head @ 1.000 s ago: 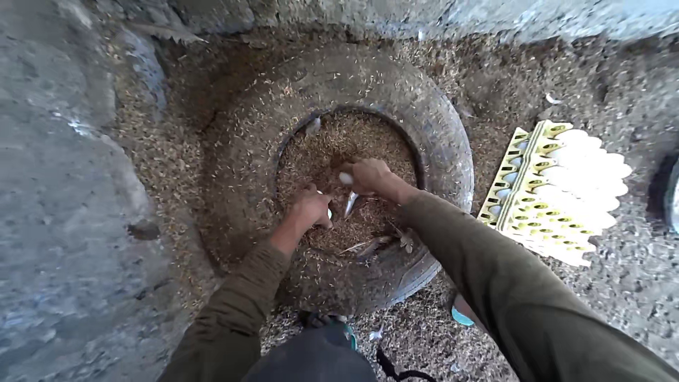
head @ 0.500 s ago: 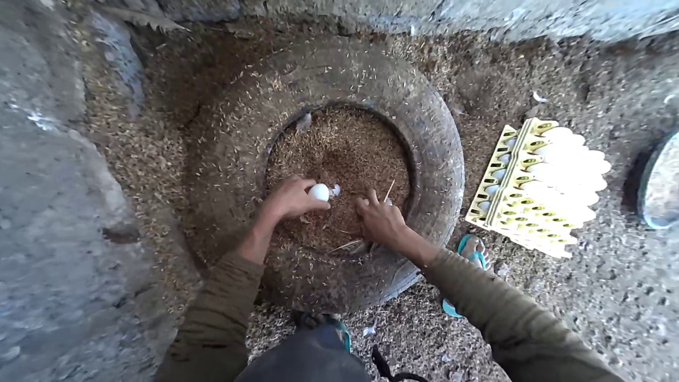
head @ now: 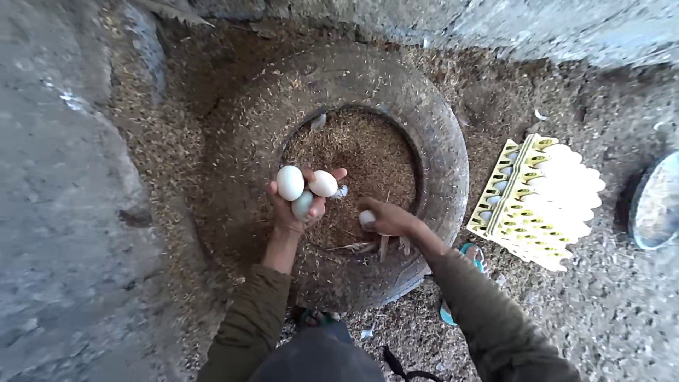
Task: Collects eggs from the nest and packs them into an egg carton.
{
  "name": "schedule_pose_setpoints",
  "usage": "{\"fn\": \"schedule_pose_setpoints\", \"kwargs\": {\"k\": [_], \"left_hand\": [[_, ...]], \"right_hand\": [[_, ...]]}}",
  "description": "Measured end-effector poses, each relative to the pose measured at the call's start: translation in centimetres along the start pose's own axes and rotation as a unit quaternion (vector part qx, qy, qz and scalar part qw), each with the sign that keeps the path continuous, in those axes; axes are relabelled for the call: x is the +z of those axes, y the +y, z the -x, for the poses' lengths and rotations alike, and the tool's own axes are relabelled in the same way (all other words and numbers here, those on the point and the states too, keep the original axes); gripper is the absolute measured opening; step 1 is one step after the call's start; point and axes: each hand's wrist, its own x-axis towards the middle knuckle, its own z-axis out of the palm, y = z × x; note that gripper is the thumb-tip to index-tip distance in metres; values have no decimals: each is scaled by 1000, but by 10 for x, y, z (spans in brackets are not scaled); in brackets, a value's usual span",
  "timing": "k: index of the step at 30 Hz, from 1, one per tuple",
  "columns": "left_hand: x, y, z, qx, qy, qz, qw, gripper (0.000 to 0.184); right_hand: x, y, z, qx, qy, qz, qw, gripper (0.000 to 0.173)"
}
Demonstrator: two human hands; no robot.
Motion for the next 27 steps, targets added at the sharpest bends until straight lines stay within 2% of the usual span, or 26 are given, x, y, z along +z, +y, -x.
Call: {"fn": "schedule_pose_setpoints", "kwargs": {"k": [2,3,5,7,8,10,11,13,14,16,18,19,21,23,25,27], "left_hand": [[-1,-4,6,10,-1,17,1000,67],[-2,-5,9,9,-4,24,1000,68],[-3,-5,11,8,-7,40,999,68],[-5,-4,13,10,-10,63,998,69],[-5,-3,15,11,-8,81,997,70],[-4,-2,17,16,-6,103,995,70],[-3,-2,18,22,-2,108,994,69],[1,-1,21,37,5,117,992,67],[4,-1,22,44,12,115,992,66],[8,2,24,52,15,98,994,64],[10,5,23,53,3,80,995,64],[10,7,22,54,-4,76,996,63],[10,10,21,62,-16,63,996,63],[9,13,23,74,-18,53,996,65],[9,15,25,81,-17,50,995,63],[11,18,26,78,-20,54,995,63]], "right_hand": [[-6,22,2,-67,-8,-228,971,60],[-4,30,3,-98,-15,-339,936,56],[3,41,-1,-165,-55,-537,826,52],[8,44,-10,-233,-99,-638,727,54],[9,44,-16,-262,-111,-658,697,53],[4,39,-25,-297,-105,-678,664,44],[0,35,-28,-301,-93,-678,664,38],[-11,26,-35,-278,-73,-656,697,34],[-16,20,-38,-249,-57,-630,734,32],[-22,-2,-44,-178,11,-504,845,28],[-25,-27,-57,-134,76,-272,950,28],[-24,-42,-64,-118,88,-144,978,31],[-9,-71,-70,-87,103,100,986,33],[16,-91,-73,-48,123,243,961,34],[28,-93,-82,-4,118,300,946,41],[21,-89,-75,18,120,296,948,44]]}}
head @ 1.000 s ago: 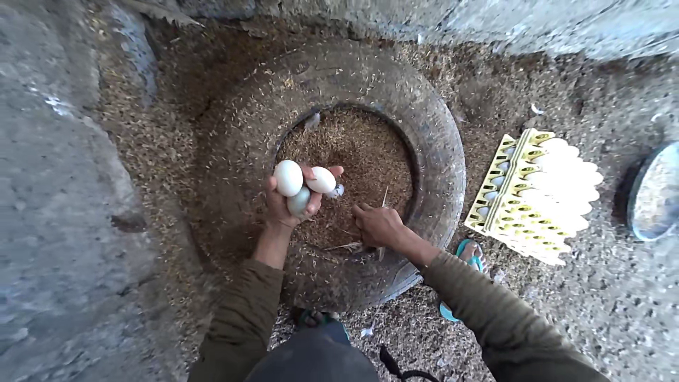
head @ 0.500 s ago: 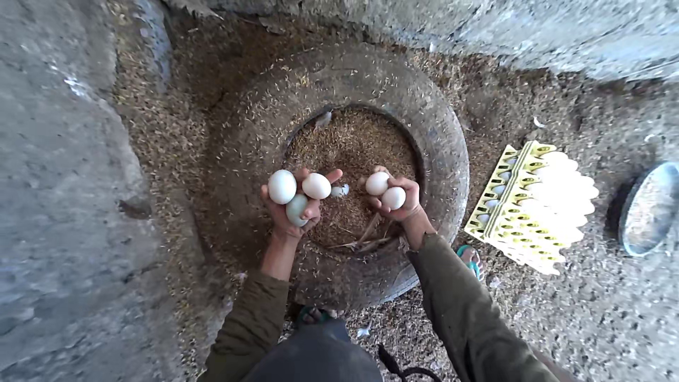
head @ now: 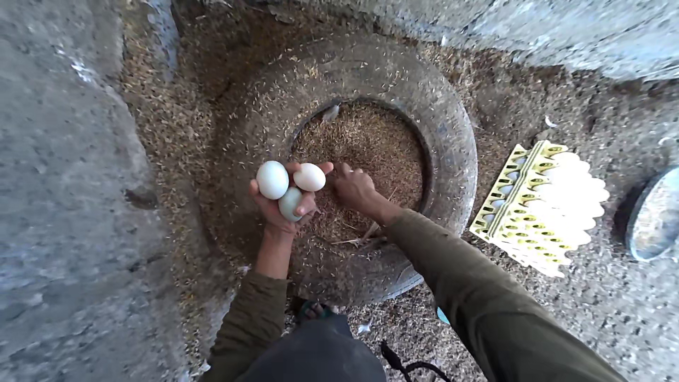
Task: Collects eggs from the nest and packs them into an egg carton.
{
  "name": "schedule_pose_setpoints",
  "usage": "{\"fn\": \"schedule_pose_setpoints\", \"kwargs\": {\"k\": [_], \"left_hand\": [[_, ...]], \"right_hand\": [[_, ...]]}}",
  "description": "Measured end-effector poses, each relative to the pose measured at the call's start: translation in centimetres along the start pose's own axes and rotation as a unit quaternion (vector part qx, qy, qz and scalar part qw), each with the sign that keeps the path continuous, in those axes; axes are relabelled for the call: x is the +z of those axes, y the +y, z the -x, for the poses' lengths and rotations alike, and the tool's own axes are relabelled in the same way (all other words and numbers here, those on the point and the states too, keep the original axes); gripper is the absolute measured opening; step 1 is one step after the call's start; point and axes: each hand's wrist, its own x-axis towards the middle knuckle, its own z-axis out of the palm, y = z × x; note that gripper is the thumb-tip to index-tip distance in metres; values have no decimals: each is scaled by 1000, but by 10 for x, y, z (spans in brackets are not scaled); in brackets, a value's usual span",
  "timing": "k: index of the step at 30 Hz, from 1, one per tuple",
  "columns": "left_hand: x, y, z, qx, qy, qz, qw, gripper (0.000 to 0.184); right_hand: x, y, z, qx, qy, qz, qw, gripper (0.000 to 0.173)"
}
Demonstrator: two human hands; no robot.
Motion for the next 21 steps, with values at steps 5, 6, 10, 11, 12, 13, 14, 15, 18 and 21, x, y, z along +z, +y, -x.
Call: {"fn": "schedule_pose_setpoints", "kwargs": {"k": [5,6,10,11,12,13,14,15,18,21], "left_hand": [[2,6,2,-8,-11,-26,1000,64],[3,6,2,-9,-12,-33,999,64],[6,3,-1,-11,-19,-50,999,66],[6,1,-2,-11,-21,-45,999,66],[7,1,-4,-13,-22,-38,999,66],[8,1,-6,-15,-20,-33,999,66],[10,2,-6,-15,-11,-31,999,66],[12,3,-6,-14,-2,-33,999,66],[14,9,0,-10,29,-56,998,67],[12,13,7,-6,46,-76,996,70]], "right_hand": [[-35,67,41,104,-1,-25,994,35],[-36,83,44,130,-1,-30,991,33],[-29,91,55,108,80,-61,989,29],[-26,80,51,85,89,-59,991,30],[-23,66,45,59,95,-60,992,31],[-20,53,37,36,95,-59,993,34],[-16,40,28,19,85,-51,995,39],[-12,28,20,7,70,-45,996,42],[-2,2,10,18,36,-38,998,40],[7,-9,9,91,33,-86,992,69]]}}
